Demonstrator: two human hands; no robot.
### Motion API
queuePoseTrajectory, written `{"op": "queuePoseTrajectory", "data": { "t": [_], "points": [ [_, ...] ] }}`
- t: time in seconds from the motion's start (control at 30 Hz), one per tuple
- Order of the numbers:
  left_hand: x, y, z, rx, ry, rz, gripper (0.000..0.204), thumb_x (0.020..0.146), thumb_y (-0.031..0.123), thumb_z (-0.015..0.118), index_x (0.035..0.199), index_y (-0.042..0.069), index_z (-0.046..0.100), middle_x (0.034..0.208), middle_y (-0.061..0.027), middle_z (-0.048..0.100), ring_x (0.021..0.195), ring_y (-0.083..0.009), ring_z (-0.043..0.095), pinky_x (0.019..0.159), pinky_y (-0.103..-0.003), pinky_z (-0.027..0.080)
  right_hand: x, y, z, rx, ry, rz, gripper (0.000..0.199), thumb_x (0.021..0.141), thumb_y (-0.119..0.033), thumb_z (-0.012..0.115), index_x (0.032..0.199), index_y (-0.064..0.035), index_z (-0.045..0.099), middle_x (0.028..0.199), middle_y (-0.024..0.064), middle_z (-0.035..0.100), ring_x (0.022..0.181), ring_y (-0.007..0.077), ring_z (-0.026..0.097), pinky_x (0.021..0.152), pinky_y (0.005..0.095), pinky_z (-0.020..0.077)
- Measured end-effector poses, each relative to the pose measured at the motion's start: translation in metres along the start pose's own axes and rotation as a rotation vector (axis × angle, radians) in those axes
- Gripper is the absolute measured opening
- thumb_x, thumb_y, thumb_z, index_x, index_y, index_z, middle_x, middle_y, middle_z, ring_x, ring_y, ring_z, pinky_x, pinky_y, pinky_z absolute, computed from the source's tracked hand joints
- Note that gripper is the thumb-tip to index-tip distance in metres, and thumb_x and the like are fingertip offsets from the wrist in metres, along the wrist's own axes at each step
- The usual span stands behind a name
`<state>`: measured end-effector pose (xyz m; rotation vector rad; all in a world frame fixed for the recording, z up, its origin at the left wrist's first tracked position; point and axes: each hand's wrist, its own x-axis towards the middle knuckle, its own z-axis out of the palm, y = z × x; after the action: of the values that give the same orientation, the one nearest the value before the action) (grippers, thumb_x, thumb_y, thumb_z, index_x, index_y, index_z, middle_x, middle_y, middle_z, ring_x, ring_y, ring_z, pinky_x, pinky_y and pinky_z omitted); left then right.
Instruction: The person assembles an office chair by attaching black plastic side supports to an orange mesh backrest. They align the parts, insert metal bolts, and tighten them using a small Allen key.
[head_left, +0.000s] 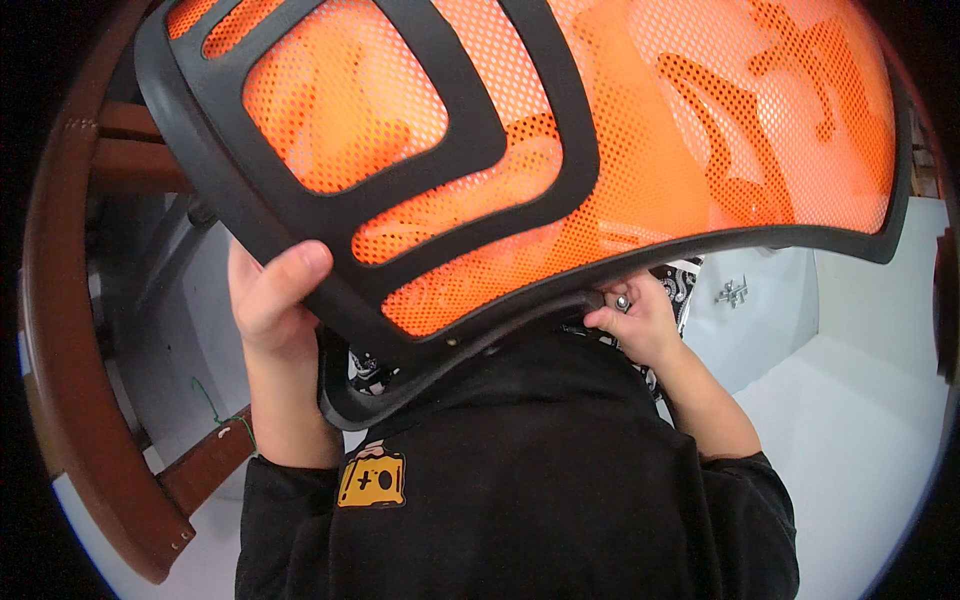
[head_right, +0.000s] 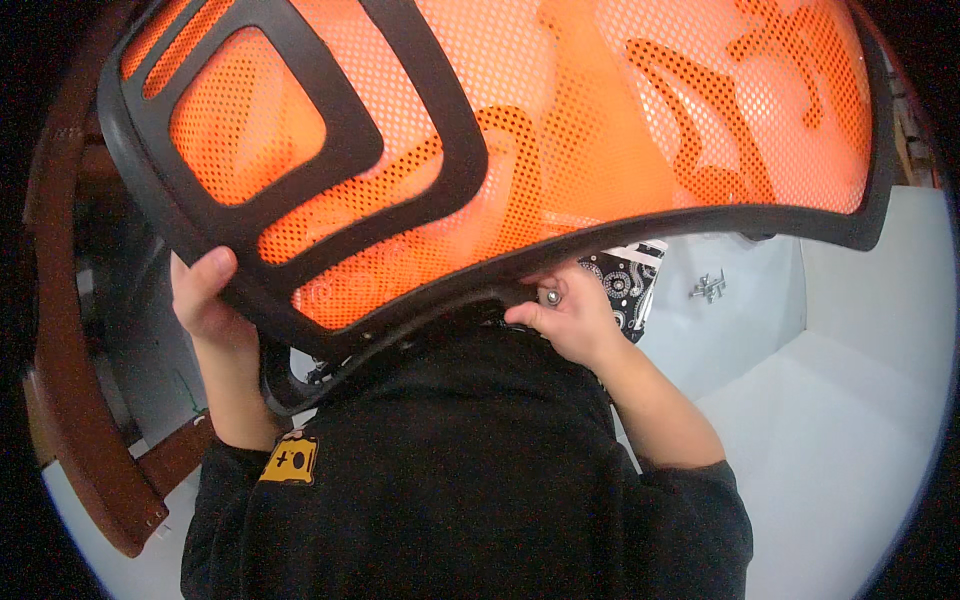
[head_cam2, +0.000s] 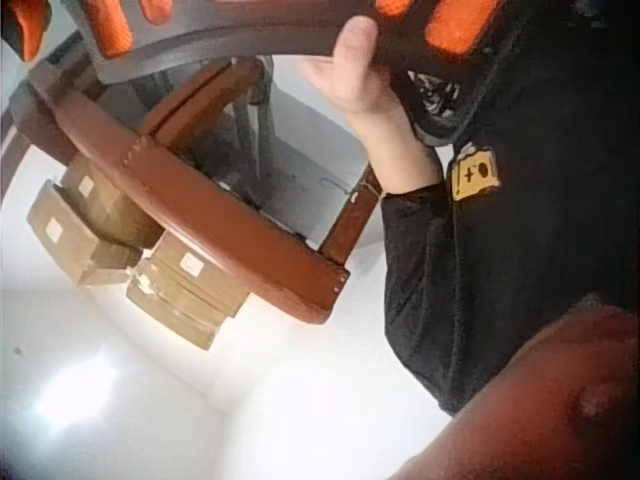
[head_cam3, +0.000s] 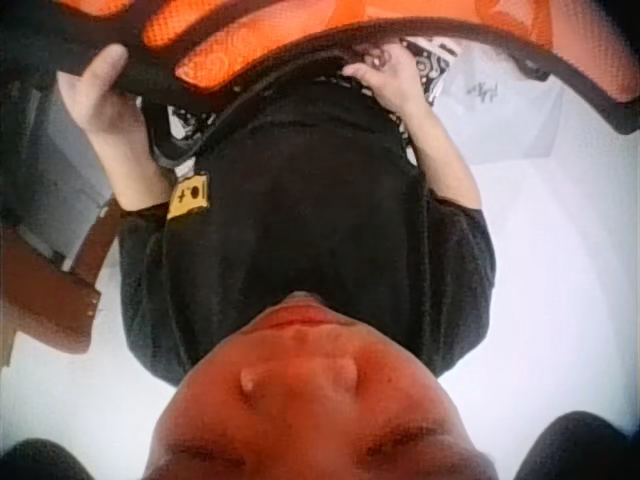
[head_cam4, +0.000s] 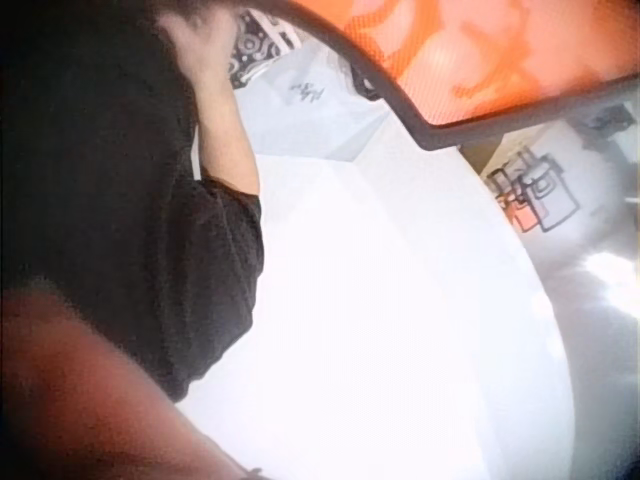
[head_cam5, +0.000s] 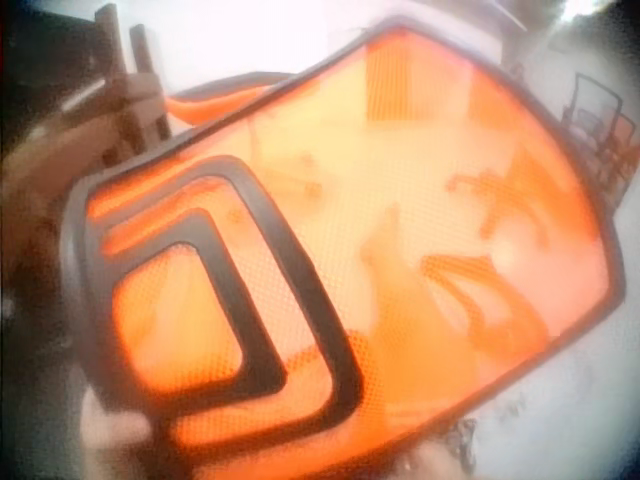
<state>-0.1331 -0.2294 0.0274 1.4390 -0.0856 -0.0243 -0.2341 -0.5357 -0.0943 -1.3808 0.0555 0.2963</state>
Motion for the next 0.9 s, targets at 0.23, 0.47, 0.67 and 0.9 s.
{"op": "queuePoseTrajectory", "data": {
  "t": [0.23, 0.47, 0.67, 0.9],
  "points": [
    [0.015, 0.02, -0.045, -0.219, -0.033, -0.003, 0.051, 0.08, 0.01, 0.058, 0.126, -0.01, 0.052, 0.119, -0.0225, 0.064, 0.103, -0.0321, 0.067, 0.092, -0.04, 0.055, 0.025, -0.046, 0.018, -0.229, -0.02, -0.048, 0.05, 0.075, -0.014, 0.085, 0.114, 0.0046, 0.06, 0.106, 0.0124, 0.069, 0.099, 0.0188, 0.066, 0.089, 0.0327, 0.0511],
    [0.02, -0.015, -0.07, -0.588, -0.107, -0.211, 0.047, 0.082, 0.005, 0.058, 0.126, -0.012, 0.052, 0.117, -0.0242, 0.065, 0.1, -0.0329, 0.069, 0.09, -0.043, 0.056, 0.018, -0.089, 0.03, -0.164, -0.046, -0.024, 0.043, 0.076, -0.007, 0.082, 0.11, 0.0076, 0.059, 0.108, 0.0128, 0.068, 0.097, 0.0185, 0.066, 0.087, 0.032, 0.0517],
    [0.012, -0.047, -0.068, -0.678, -0.076, -0.335, 0.054, 0.081, 0.004, 0.056, 0.133, -0.008, 0.046, 0.125, -0.0222, 0.06, 0.107, -0.0345, 0.065, 0.096, -0.047, 0.054, 0.012, -0.088, 0.035, -0.216, -0.065, 0.109, 0.043, 0.081, -0.003, 0.078, 0.115, 0.006, 0.054, 0.108, 0.0129, 0.067, 0.097, 0.0185, 0.065, 0.085, 0.0317, 0.0518],
    [-0.021, -0.039, -0.089, -0.919, 0.018, -0.256, 0.055, 0.084, 0.006, 0.051, 0.137, -0.007, 0.042, 0.132, -0.0245, 0.055, 0.115, -0.037, 0.061, 0.101, -0.049, 0.05, 0.054, -0.133, 0.042, -0.25, -0.3, 0.089, 0.045, 0.081, -0.002, 0.076, 0.122, 0.0018, 0.057, 0.11, 0.0073, 0.065, 0.095, 0.0139, 0.06, 0.085, 0.0281, 0.0507]
  ]
}}
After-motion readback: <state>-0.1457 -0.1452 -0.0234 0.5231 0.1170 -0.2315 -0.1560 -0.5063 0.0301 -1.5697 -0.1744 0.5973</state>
